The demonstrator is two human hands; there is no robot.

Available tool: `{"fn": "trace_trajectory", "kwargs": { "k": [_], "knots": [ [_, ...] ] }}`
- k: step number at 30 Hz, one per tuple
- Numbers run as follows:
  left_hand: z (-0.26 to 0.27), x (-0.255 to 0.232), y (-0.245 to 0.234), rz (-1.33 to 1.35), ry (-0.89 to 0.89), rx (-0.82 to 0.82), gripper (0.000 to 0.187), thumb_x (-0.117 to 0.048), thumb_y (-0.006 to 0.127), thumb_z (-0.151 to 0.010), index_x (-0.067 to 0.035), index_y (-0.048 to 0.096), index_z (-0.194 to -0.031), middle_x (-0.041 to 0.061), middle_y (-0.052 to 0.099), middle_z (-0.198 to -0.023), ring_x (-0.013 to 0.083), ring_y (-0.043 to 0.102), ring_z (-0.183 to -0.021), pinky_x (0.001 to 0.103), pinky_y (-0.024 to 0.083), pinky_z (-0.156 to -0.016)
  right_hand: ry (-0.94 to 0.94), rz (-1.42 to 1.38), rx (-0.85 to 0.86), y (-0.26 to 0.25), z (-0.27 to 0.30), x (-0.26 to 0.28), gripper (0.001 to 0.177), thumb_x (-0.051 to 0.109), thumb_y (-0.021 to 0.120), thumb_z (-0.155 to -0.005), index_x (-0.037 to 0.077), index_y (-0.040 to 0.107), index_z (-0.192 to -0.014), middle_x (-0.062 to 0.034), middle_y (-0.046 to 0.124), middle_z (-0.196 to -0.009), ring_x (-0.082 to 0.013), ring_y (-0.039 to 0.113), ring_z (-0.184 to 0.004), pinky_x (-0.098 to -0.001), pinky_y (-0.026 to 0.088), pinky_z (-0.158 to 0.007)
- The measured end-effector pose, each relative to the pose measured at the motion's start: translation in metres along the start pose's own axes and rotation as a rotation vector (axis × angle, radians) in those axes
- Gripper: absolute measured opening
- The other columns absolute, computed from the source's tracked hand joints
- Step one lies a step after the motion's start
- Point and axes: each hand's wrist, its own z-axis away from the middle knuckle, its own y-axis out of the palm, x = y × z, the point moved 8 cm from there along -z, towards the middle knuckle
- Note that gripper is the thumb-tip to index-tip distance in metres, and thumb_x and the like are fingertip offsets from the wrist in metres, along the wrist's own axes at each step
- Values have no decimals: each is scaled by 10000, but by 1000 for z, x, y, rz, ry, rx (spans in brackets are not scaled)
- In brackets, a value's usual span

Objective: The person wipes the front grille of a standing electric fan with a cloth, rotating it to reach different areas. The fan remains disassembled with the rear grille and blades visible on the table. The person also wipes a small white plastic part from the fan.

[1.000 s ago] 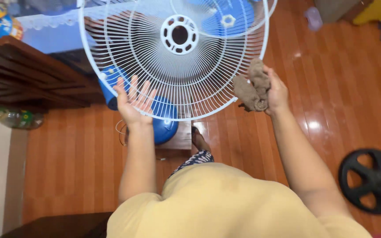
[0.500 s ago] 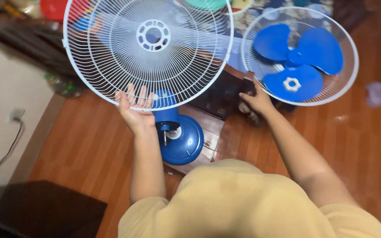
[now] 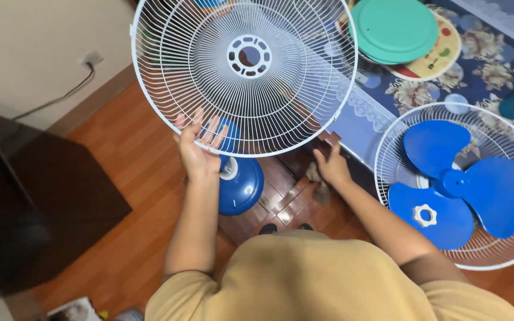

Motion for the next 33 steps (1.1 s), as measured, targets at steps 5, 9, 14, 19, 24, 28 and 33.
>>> {"fn": "trace_trajectory", "kwargs": {
  "k": [5,9,14,19,24,28,33],
  "knots": [
    [9,-13,-1,38,86,-31,691,-134,536,-837,-266,340,-1487,177,529,-1488,441,600,-1270,626,544,-964,-110,-112,75,47,-51,54,866,481,571,-972,21,137,-1564,-359,682,-1106,-528,647,-1045,-522,508,-908],
    [19,-17,-2,48,103,-83,678,-119,522,-839,-261,330,-1474,173,521,-1495,455,596,-1267,634,540,-956,-341,-215,125,79,-80,106,759,443,594,-983,31,242,-1516,-315,673,-1171,-464,654,-1073,-482,525,-909],
    [25,-18,1,59,144,-96,700,-96,506,-830,-222,305,-1488,208,523,-1496,474,580,-1288,642,542,-969,-307,-250,245,108,-106,118,644,400,608,-985,35,365,-1456,-246,680,-1190,-378,660,-1078,-431,539,-903],
    [30,-11,-3,57,140,-105,716,-107,502,-825,-220,284,-1497,207,513,-1501,475,572,-1296,648,528,-980,-223,-358,333,98,-108,90,536,357,623,-987,39,488,-1397,-177,688,-1208,-293,666,-1083,-380,553,-897],
    [31,-10,-15,26,154,-107,664,-224,556,-895,-214,286,-1501,226,497,-1508,487,567,-1304,666,512,-995,81,-649,308,-28,-94,43,380,215,674,-918,109,536,-1256,-122,654,-1118,-220,648,-997,-338,564,-822],
    [27,-3,-23,-41,183,-62,697,-438,568,-948,-205,273,-1535,237,470,-1537,502,554,-1328,674,504,-1006,-290,-1166,400,-185,-41,74,284,0,610,-874,74,523,-1135,-148,641,-1032,-274,685,-975,-438,602,-879],
    [26,19,-23,-73,150,120,851,-620,549,-941,-150,263,-1591,263,452,-1566,533,545,-1346,673,494,-1032,-880,-762,520,-218,50,186,685,109,646,-929,62,444,-1581,-177,460,-1534,-338,455,-1313,-489,380,-1107]
  ]
}}
